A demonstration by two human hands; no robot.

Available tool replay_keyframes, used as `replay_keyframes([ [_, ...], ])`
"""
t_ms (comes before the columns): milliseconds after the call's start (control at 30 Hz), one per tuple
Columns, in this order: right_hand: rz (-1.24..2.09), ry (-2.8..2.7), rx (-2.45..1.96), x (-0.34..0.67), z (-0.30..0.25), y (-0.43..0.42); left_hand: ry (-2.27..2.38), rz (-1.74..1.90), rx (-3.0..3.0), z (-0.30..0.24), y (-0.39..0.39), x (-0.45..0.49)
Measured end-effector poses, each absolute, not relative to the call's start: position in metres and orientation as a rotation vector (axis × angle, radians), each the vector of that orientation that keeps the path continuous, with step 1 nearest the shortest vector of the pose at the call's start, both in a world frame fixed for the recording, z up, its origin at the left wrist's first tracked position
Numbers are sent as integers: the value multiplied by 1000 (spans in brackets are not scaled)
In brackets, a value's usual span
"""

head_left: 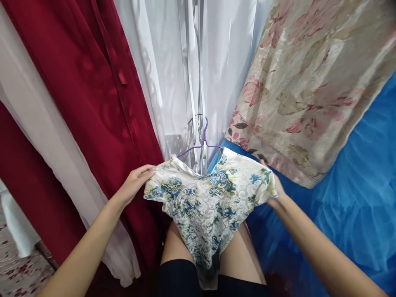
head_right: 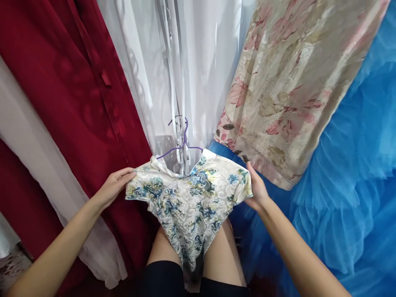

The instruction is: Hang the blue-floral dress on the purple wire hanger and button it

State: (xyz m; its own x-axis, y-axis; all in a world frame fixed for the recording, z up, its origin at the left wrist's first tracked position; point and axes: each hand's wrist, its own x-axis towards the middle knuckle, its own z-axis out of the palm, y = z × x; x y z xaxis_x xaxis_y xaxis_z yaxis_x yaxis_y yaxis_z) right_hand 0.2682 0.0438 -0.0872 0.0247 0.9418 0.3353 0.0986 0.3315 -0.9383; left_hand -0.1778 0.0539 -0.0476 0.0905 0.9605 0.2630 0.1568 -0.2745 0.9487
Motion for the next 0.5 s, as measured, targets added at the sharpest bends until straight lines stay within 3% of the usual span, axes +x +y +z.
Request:
replay_keyframes([
  [133, 1230, -1127, -966, 272, -71, 17, 1166, 1488, 1370, -57, 43, -175],
  [267, 1152, -925, -887, 259, -46, 3, 1162, 1761, 1355, -26, 40, -155],
  [367, 1073, -740, -839, 252, -39, -4, 1158, 1794, 1778, 4, 37, -140],
  [500, 972, -669, -845, 250, -62, -40, 1417, 1545, 2641, 12, 33, -124],
])
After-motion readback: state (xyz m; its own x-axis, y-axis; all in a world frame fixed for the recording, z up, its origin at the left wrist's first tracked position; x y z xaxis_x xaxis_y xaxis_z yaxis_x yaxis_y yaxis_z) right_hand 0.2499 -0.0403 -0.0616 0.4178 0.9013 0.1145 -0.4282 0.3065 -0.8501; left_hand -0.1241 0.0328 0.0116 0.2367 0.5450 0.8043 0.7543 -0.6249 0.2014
